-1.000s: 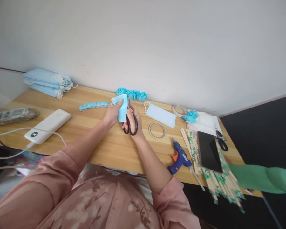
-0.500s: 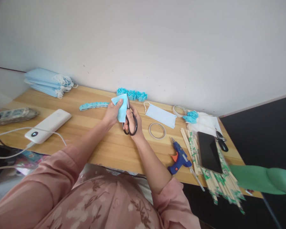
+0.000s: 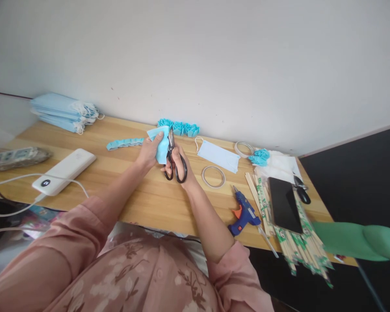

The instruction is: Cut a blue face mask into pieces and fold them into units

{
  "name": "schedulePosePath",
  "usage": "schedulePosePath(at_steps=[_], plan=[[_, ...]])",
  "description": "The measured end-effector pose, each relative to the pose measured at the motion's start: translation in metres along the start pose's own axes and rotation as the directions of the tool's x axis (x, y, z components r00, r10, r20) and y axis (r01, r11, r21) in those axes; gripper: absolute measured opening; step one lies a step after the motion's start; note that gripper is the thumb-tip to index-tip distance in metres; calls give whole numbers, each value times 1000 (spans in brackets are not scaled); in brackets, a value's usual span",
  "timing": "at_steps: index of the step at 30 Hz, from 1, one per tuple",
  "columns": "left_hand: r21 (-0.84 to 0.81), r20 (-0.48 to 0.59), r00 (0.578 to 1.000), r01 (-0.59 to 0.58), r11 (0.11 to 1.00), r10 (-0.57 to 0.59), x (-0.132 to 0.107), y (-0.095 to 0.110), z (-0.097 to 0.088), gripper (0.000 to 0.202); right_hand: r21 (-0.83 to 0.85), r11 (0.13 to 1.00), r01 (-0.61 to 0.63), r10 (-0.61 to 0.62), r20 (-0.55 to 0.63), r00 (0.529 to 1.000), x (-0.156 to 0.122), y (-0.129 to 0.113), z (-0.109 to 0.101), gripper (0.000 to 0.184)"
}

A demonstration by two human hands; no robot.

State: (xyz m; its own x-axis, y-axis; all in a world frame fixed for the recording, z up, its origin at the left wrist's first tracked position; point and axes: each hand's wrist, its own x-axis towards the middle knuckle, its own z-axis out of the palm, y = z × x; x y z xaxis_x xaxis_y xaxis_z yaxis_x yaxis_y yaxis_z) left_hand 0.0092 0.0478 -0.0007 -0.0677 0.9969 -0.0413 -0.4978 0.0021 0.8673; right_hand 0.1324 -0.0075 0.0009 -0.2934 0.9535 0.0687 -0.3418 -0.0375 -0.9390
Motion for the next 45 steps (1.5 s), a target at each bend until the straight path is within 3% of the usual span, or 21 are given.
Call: schedulePosePath(at_steps=[5,10,15,26,30,36,40,45], plan=[[30,18,1000,-15,999,14,-5,2,1,45,-7,1000,-11,11,-13,1000,0,-4,0,75],[58,161,983,84,995,-92,-13,-2,4,44,-3,1000,22,-22,-49,999,-1,-11,2,71],[59,136,988,68,996,-75,-15,-4,6,46,1,999,51,-51,-107,993,-1,-12,5,64],[44,230,967,100,994,-108,-21,-1,8,51,21,996,92,-86,-192,978,0,-4,11,75],[30,177,981,76,997,-80,-15,-8,5,50,-2,995,103,-101,-177,979,0,-1,10,70],[-54,-47,999,-14,998,12,4,-14,-1,43,-14,966,259,-255,-235,938,1,-17,2,66],[-71,-98,995,-19,997,12,13,-11,-6,40,11,942,334,-307,-364,879,5,-33,-14,66],[-122,-183,982,-72,990,49,24,-6,-12,38,-84,943,323,-327,-416,848,14,-38,-42,71]])
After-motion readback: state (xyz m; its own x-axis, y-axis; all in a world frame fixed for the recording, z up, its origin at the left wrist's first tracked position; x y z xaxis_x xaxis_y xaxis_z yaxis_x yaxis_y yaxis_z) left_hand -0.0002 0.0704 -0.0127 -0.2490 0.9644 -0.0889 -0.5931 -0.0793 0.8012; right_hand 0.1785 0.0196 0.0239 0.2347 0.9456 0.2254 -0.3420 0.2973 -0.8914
